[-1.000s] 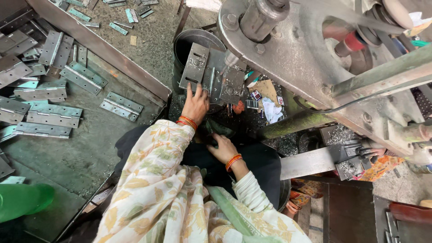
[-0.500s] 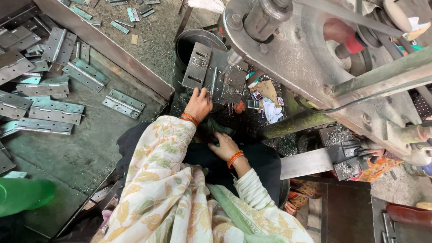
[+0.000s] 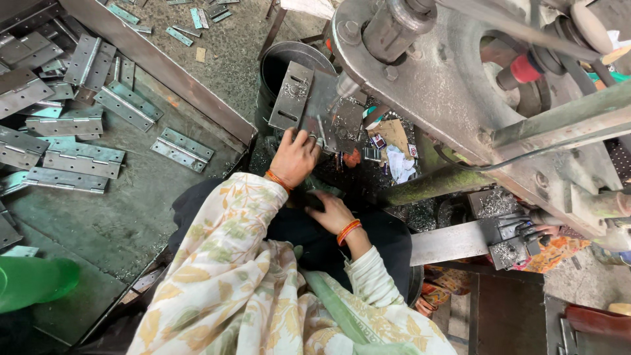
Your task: The person operates a manual punching machine to process metal hinge blanks. They repeatedly pick up a blank, place it into the machine's die, and activate the press to punch holes. After each cycle, they remove the finished piece and set it aside on a nearby surface.
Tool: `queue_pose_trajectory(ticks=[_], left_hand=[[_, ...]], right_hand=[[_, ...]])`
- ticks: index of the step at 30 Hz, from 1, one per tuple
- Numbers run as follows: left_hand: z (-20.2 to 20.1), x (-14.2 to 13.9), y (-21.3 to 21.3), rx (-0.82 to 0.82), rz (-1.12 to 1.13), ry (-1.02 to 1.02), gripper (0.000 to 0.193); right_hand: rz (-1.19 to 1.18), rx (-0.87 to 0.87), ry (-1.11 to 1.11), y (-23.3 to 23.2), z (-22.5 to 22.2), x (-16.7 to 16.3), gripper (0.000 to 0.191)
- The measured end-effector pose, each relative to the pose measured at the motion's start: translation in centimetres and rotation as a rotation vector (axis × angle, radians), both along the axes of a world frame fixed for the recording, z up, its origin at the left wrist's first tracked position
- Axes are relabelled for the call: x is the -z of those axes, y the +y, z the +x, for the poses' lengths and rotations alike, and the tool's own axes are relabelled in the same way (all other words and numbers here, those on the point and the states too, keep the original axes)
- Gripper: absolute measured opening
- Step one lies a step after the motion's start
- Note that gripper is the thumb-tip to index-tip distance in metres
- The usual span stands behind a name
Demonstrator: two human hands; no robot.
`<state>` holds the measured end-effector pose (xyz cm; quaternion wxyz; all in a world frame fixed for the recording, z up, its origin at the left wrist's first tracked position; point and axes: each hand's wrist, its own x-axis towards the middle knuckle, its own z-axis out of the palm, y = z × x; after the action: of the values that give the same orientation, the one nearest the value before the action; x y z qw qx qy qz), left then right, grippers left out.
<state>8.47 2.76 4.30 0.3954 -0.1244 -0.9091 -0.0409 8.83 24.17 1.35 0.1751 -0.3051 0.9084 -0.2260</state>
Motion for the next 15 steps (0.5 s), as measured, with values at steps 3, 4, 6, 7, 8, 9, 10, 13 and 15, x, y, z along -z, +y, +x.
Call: queue_pose_trajectory(ticks=[3,4,6,7,8,9,10,13,15], left_hand=[[0.5,-1.8,-0.8,0.084,0.312,0.022,0.02],[0.6,-1.9,-1.0,0.109,0.428,0.007,0.018],[0.1,-1.5,-1.2,0.093,0.743,-0.005,0.021],[-0.3,-1.1,-1.1,0.083,0.9,-0.008,0.024],[-1.0,-0.5,-1.0,0.107,1.041,-0.021,0.023],[-1.8,0.2,-0.8,0.131,1.182,-0.035,0.023],[-2.6,0.8,-0.5,0.152,1.324,-0.048,0.024],[-5.5,2.2,0.5,0.63,1.791,-0.078,0.021],[-6.7,2.4,0.6,0.703,1.861,-0.152,0.022]], right_hand=[[-0.128,0.054,0.022,0.7,-1.1,-0.1,0.059],[-0.204,0.115,0.012,1.0,-1.7,-0.1,0.059],[-0.353,0.262,-0.02,1.3,-3.2,0.0,0.061],[-0.425,0.348,-0.04,1.3,-4.0,0.2,0.063],[-0.497,0.434,-0.059,1.4,-4.9,0.3,0.066],[-0.639,0.458,-0.106,1.3,-5.7,0.6,0.064],[-0.78,0.48,-0.153,1.2,-6.4,0.8,0.062],[-1.011,0.542,-0.236,1.0,-8.1,1.1,0.038],[-1.081,0.572,-0.203,1.0,-8.8,0.8,0.027]])
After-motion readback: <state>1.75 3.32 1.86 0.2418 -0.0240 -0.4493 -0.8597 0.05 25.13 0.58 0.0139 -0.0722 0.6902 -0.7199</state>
